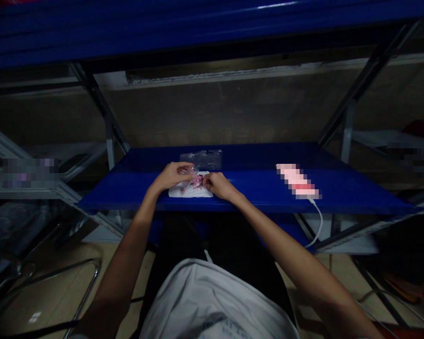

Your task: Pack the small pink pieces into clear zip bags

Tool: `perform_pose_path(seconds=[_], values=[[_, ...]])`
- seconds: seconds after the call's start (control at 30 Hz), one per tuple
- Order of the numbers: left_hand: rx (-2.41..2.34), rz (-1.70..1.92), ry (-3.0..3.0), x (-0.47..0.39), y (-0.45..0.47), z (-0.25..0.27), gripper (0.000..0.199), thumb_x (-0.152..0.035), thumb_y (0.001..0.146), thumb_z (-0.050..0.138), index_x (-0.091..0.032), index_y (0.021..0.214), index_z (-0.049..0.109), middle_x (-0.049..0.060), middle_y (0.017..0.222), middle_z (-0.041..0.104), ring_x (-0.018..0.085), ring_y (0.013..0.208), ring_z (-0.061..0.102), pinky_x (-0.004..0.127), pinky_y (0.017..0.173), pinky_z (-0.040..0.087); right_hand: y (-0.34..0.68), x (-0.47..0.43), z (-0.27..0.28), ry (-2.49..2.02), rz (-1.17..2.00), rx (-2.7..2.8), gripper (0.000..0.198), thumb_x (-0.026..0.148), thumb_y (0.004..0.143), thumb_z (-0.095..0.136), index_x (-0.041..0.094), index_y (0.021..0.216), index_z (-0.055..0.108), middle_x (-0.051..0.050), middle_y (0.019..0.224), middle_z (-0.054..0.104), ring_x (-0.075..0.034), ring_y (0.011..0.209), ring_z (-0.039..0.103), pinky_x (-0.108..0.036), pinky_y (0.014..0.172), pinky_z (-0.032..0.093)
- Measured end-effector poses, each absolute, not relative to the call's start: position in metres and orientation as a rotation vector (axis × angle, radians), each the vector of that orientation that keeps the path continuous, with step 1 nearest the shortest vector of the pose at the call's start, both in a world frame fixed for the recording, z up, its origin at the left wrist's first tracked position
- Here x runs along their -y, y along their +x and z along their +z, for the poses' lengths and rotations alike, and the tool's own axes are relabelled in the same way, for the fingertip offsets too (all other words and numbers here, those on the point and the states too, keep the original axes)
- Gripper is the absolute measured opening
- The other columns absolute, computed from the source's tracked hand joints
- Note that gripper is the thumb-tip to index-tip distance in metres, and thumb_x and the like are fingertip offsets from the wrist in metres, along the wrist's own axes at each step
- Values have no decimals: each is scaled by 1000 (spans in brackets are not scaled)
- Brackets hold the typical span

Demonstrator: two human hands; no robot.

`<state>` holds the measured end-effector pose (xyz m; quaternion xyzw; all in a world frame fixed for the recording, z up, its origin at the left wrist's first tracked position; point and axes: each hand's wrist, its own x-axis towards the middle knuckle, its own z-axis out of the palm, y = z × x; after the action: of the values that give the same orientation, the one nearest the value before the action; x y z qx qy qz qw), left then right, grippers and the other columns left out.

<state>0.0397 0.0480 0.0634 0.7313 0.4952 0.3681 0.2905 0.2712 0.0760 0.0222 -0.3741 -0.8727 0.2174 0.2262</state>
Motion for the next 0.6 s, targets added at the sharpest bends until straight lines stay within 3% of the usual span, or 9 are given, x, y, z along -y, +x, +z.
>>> perform_pose_path(seconds=[0.13,0.27,0.6], values=[[-1321,962,1946,-46,41,65,58,-40,72,90,-12,121,76,15,109,80,26,99,76,37,88,60,276,-81,26,-1087,579,2185,18,6,81,60,17,81,74,-6,83,77,-18,76,67,-25,72,45],[-1320,938,1958,-45,43,65,62,-44,71,90,-12,122,76,16,110,80,27,100,76,38,89,59,273,-88,38,-1025,713,1893,11,19,86,62,17,86,73,-6,84,76,-18,76,65,-28,72,47],[-1220,961,2059,-41,49,71,45,-40,79,84,-17,117,78,10,105,81,24,97,76,34,88,59,250,-83,64,-811,1110,1883,23,37,83,70,17,89,79,-8,92,79,-20,85,68,-32,78,52]])
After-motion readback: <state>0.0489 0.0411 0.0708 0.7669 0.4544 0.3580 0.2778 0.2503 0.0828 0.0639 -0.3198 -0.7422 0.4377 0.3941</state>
